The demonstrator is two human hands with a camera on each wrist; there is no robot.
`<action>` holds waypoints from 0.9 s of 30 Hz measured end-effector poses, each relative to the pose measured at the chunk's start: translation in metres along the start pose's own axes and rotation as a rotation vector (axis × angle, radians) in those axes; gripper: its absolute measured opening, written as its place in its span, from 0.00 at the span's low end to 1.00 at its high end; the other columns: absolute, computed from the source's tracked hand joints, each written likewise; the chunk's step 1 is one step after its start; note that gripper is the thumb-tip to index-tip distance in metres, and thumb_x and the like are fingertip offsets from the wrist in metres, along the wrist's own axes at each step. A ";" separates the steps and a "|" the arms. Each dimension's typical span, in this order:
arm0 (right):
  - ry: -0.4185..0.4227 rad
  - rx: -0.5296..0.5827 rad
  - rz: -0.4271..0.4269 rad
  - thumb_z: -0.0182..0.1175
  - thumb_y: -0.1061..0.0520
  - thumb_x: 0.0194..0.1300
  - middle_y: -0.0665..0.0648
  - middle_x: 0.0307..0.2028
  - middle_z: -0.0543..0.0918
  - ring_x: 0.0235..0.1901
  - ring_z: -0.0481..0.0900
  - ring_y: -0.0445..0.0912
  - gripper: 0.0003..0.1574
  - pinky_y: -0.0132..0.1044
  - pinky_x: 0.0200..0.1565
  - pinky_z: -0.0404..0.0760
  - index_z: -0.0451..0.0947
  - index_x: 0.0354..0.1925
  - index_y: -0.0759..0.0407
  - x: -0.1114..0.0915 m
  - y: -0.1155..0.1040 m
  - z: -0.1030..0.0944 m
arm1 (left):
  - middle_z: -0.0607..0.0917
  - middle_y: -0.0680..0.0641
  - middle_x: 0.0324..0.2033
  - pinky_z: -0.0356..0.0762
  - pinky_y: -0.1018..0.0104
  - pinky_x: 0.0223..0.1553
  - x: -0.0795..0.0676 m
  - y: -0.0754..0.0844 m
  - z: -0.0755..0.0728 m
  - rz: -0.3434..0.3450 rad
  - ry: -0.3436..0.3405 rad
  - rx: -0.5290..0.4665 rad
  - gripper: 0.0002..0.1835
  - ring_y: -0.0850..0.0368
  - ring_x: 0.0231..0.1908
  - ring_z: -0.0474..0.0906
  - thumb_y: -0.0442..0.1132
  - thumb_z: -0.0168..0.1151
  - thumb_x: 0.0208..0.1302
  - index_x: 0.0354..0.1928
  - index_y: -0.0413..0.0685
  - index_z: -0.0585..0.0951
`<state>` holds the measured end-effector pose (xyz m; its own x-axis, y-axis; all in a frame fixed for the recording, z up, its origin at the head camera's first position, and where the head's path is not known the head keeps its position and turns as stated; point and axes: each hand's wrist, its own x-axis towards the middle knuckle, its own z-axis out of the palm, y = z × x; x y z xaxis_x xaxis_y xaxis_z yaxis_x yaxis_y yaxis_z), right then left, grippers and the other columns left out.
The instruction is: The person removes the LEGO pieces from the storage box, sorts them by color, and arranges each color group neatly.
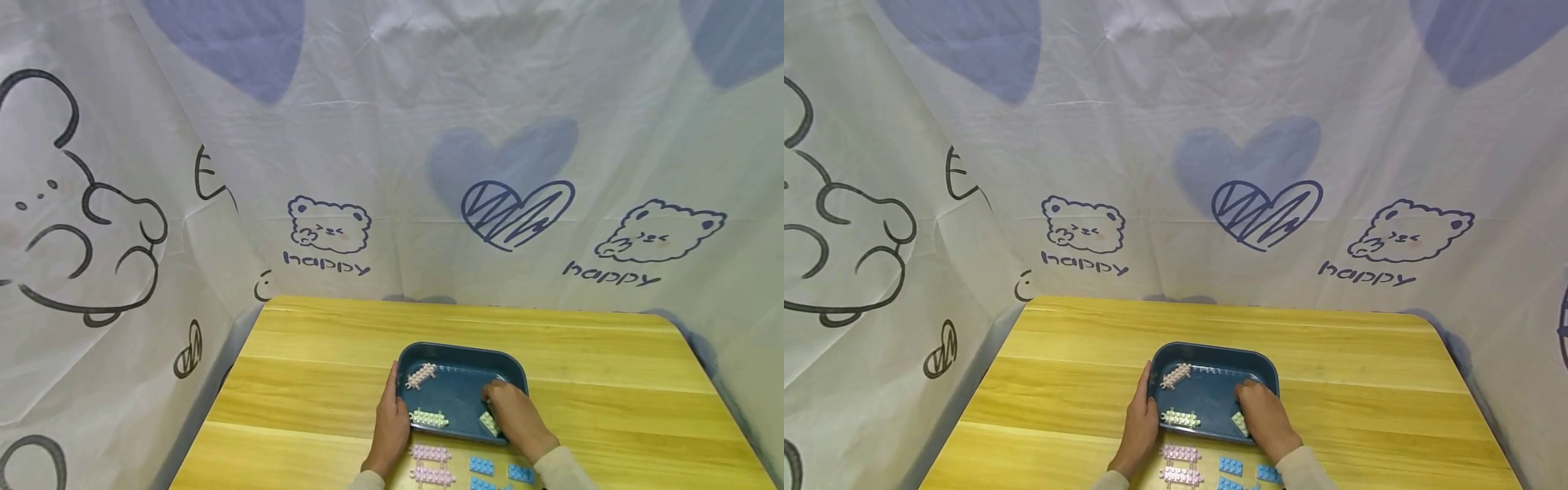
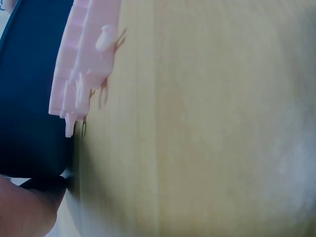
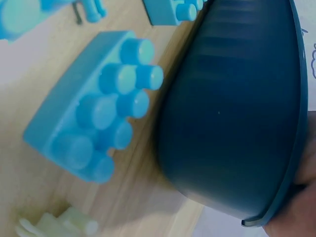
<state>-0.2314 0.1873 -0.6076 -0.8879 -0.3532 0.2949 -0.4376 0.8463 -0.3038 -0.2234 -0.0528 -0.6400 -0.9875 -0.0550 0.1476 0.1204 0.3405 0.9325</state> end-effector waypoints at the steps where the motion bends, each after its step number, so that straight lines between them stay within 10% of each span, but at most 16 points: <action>1: 0.002 0.005 -0.003 0.68 0.77 0.56 0.54 0.26 0.81 0.28 0.84 0.51 0.13 0.41 0.31 0.87 0.86 0.28 0.62 0.000 0.000 -0.001 | 0.61 0.37 0.78 0.57 0.40 0.74 0.000 0.000 0.000 -0.003 -0.002 -0.001 0.36 0.38 0.76 0.57 0.19 0.38 0.71 0.81 0.37 0.56; 27: 0.080 -0.008 -0.042 0.73 0.77 0.51 0.57 0.36 0.86 0.38 0.86 0.52 0.15 0.42 0.39 0.89 0.87 0.35 0.63 0.012 -0.015 -0.037 | 0.61 0.37 0.78 0.56 0.39 0.74 0.000 0.001 -0.001 0.005 0.005 0.005 0.36 0.38 0.76 0.57 0.19 0.38 0.70 0.81 0.37 0.56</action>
<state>-0.2302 0.1856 -0.5663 -0.8543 -0.3561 0.3786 -0.4730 0.8346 -0.2824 -0.2235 -0.0530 -0.6387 -0.9863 -0.0579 0.1544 0.1253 0.3454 0.9300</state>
